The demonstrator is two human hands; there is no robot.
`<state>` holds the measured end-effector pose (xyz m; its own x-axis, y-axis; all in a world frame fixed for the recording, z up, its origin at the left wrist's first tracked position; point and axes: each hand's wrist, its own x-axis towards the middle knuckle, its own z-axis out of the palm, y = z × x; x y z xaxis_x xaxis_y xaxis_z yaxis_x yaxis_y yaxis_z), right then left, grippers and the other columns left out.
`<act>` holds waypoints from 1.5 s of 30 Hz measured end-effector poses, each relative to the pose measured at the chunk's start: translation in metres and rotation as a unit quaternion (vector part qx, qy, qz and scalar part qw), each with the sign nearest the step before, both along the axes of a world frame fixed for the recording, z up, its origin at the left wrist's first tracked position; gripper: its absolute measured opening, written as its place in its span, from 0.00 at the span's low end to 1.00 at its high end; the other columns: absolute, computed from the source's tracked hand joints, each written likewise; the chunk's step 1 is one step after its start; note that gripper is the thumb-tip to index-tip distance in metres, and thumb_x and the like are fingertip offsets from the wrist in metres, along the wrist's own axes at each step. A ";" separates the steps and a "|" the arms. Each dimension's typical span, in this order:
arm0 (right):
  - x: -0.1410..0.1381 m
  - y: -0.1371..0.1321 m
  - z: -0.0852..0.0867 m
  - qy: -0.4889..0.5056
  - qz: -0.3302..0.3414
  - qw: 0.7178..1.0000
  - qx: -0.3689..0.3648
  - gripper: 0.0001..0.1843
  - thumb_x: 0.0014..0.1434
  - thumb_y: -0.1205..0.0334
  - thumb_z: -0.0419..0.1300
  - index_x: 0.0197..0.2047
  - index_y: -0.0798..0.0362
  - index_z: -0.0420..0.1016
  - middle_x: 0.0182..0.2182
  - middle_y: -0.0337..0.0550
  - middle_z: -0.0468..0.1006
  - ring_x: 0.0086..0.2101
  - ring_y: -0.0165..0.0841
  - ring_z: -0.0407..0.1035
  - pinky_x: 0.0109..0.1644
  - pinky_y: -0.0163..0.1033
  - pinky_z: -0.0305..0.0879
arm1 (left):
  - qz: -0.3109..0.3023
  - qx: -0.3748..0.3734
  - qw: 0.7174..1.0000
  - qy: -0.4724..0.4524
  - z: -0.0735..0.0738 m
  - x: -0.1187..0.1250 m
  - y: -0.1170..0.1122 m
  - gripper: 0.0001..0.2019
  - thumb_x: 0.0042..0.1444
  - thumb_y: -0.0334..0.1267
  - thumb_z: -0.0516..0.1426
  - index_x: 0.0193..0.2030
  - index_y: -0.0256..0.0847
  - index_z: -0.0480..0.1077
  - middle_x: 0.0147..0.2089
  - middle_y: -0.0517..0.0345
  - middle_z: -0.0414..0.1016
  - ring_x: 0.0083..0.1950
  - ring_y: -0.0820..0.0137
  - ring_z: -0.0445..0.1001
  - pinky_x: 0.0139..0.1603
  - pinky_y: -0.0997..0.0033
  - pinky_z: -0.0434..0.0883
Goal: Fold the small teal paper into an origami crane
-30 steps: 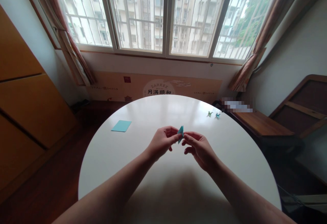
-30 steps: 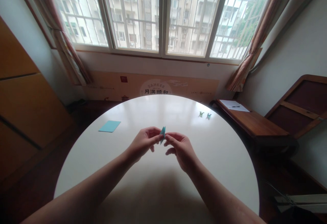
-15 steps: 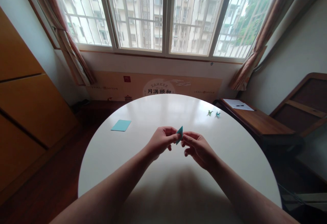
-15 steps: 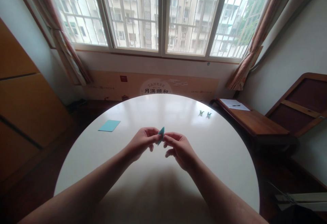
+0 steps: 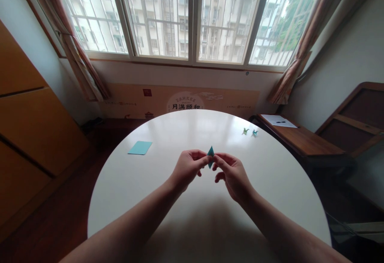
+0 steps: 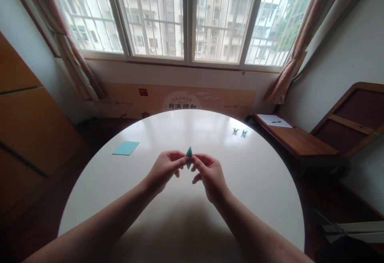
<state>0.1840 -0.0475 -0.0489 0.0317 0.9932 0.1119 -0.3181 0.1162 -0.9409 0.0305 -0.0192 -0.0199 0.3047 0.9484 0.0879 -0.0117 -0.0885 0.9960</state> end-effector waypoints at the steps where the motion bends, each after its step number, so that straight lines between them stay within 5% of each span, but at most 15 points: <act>1: -0.001 0.000 0.000 0.002 -0.006 1.000 0.002 0.15 0.53 0.49 0.72 0.37 0.53 0.85 0.28 0.44 0.78 0.30 0.33 0.67 0.20 0.31 0.64 | 0.000 -0.002 1.000 -0.002 0.000 0.001 -0.001 0.16 0.48 0.49 0.68 0.29 0.35 0.79 0.26 0.54 0.76 0.25 0.73 0.66 0.21 0.77 0.62; 32: 0.004 -0.002 0.001 0.005 -0.033 0.999 0.039 0.12 0.54 0.52 0.73 0.35 0.52 0.85 0.26 0.42 0.79 0.27 0.31 0.69 0.19 0.29 0.66 | -0.044 -0.041 0.998 -0.014 0.009 -0.001 -0.002 0.14 0.48 0.47 0.69 0.29 0.36 0.81 0.25 0.56 0.75 0.25 0.74 0.64 0.20 0.78 0.61; 40: 0.003 -0.004 0.003 -0.058 -0.041 0.997 0.041 0.13 0.53 0.52 0.74 0.35 0.53 0.85 0.26 0.43 0.80 0.25 0.29 0.68 0.20 0.30 0.64 | -0.020 0.016 1.000 -0.002 0.007 -0.002 0.002 0.13 0.50 0.45 0.69 0.33 0.36 0.80 0.29 0.55 0.78 0.27 0.73 0.67 0.21 0.78 0.64; 45: 0.003 -0.006 0.007 -0.065 -0.022 0.997 0.032 0.18 0.57 0.46 0.69 0.38 0.53 0.85 0.32 0.47 0.81 0.32 0.34 0.71 0.22 0.32 0.68 | 0.019 -0.037 0.998 -0.037 0.009 -0.001 0.001 0.15 0.45 0.47 0.70 0.29 0.35 0.79 0.25 0.56 0.73 0.27 0.73 0.64 0.19 0.79 0.61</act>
<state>0.1869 -0.0534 -0.0416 0.0570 0.9817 0.1815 -0.1865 0.1891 -0.9641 0.0291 -0.0181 -0.0106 0.2628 0.9641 0.0387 -0.0833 -0.0173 0.9964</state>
